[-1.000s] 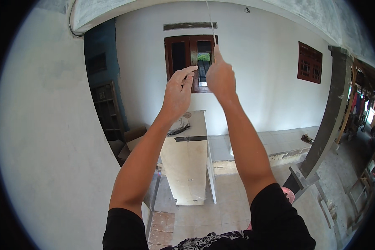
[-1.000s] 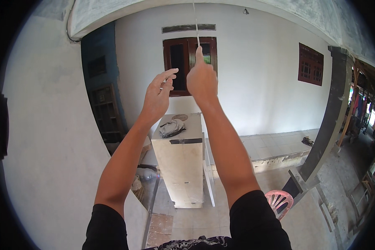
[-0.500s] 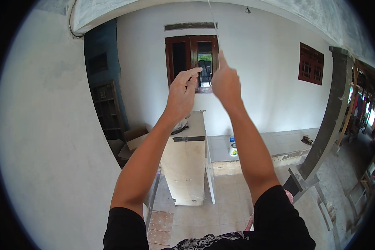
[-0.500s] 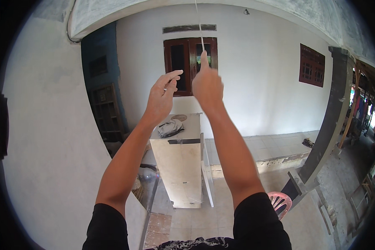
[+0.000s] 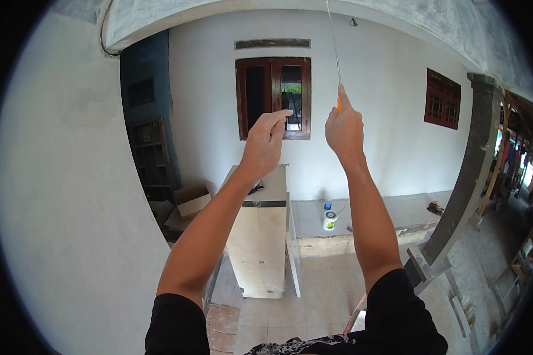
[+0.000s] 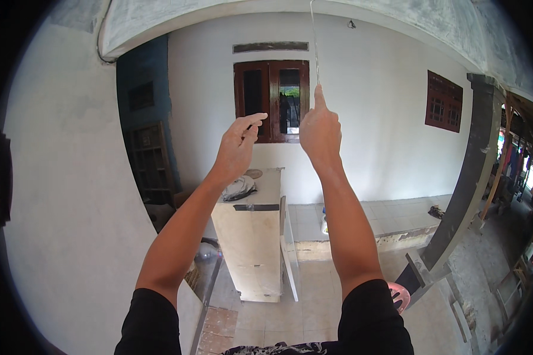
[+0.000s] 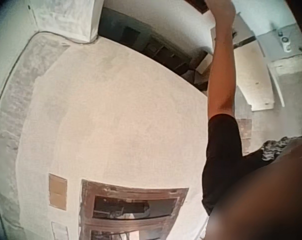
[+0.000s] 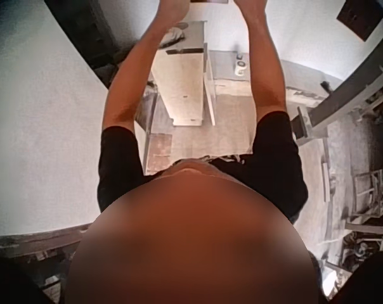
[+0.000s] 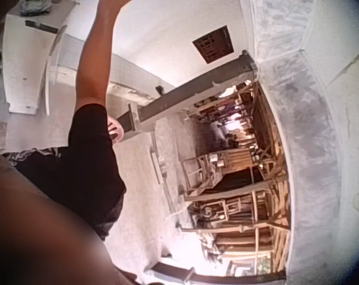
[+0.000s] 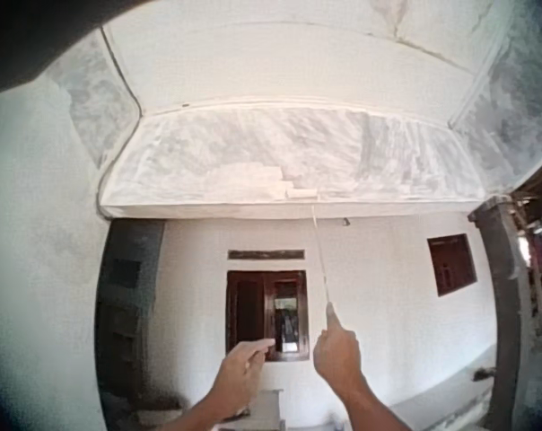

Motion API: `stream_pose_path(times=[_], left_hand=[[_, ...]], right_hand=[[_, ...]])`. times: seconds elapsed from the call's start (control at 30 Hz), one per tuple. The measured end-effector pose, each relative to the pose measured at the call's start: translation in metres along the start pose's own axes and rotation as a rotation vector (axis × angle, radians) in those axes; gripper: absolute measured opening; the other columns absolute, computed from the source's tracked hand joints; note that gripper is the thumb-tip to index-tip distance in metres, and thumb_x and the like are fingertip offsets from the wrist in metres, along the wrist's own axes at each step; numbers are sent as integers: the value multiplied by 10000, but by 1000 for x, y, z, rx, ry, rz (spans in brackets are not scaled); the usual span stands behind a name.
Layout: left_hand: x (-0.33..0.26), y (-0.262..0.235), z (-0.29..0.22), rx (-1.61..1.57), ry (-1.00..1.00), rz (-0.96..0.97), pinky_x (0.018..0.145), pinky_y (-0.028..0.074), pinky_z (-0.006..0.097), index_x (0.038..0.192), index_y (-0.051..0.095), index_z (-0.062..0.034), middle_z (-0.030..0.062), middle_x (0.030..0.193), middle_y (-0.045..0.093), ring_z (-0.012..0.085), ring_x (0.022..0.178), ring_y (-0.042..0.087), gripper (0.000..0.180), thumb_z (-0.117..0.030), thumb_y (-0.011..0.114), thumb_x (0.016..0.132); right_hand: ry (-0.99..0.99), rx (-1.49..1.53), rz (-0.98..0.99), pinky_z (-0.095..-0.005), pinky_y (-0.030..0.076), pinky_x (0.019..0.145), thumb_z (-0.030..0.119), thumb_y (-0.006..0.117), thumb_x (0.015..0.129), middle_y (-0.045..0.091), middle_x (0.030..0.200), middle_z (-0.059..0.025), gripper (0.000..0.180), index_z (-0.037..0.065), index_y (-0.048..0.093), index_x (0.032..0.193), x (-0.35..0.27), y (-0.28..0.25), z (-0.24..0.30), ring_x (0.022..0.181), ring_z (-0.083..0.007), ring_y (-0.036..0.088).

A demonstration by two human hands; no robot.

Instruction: The person applies white paint to the upper edge of a wall using a paint roller, loading the roller from a paint tray.

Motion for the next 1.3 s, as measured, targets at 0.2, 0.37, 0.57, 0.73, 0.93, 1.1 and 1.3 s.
stream_pose_path(times=[0.2, 0.37, 0.57, 0.73, 0.93, 1.1, 1.3], left_hand=[[22, 49, -27, 50, 51, 52, 966, 510, 367, 1401, 640, -122, 126, 1233, 652, 224, 1001, 612, 325, -164, 507, 1107], [32, 68, -47, -4, 65, 32, 1007, 495, 371, 1392, 640, -109, 140, 1242, 659, 261, 1075, 623, 321, -155, 513, 1101], [35, 85, -65, 60, 217, 18, 1001, 505, 384, 1398, 629, -77, 146, 1244, 674, 258, 1097, 634, 332, -161, 528, 1092], [35, 73, -61, 5, 152, -23, 966, 521, 371, 1397, 628, -72, 140, 1258, 678, 234, 1037, 644, 334, -177, 527, 1096], [34, 39, -39, 2, 112, -47, 926, 533, 355, 1403, 626, -80, 131, 1246, 679, 212, 970, 644, 340, -199, 518, 1103], [37, 28, -28, 29, 138, -40, 918, 534, 350, 1405, 625, -86, 127, 1235, 685, 208, 960, 642, 341, -206, 511, 1107], [35, 10, 1, 7, 122, -54, 919, 531, 352, 1410, 624, -95, 127, 1240, 685, 205, 951, 631, 342, -208, 510, 1108]], right_hand=[[-110, -48, -86, -539, 582, 847, 47, 562, 919, 723, 954, -314, 687, 6, 397, 1585, 87, -29, 4, 938, -455, 734], [-58, -196, 32, -534, 590, 854, 56, 586, 917, 727, 977, -298, 744, -22, 313, 1605, 23, -25, -3, 967, -458, 736], [-162, -151, 19, -502, 605, 799, 96, 629, 928, 739, 946, -271, 734, -97, 322, 1567, 29, -42, 2, 893, -452, 747], [-174, -166, -3, -509, 605, 819, 70, 610, 934, 738, 950, -279, 717, -107, 319, 1564, 55, -34, 10, 906, -451, 745], [-105, -172, 129, -511, 607, 807, 61, 584, 944, 733, 938, -283, 694, -108, 323, 1564, 6, 13, 13, 883, -440, 747], [-129, -150, 73, -508, 608, 777, 53, 569, 945, 726, 895, -279, 689, -108, 318, 1566, 18, 18, 31, 843, -431, 747], [-68, -174, 125, -514, 608, 774, 55, 572, 934, 727, 909, -283, 704, -90, 317, 1574, -17, 44, 28, 836, -445, 744]])
Point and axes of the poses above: each hand's wrist, its own x-axis towards the middle knuckle, its own y-axis out of the palm, z = x × y, the point moved 7 cm from there along x, towards the middle knuckle
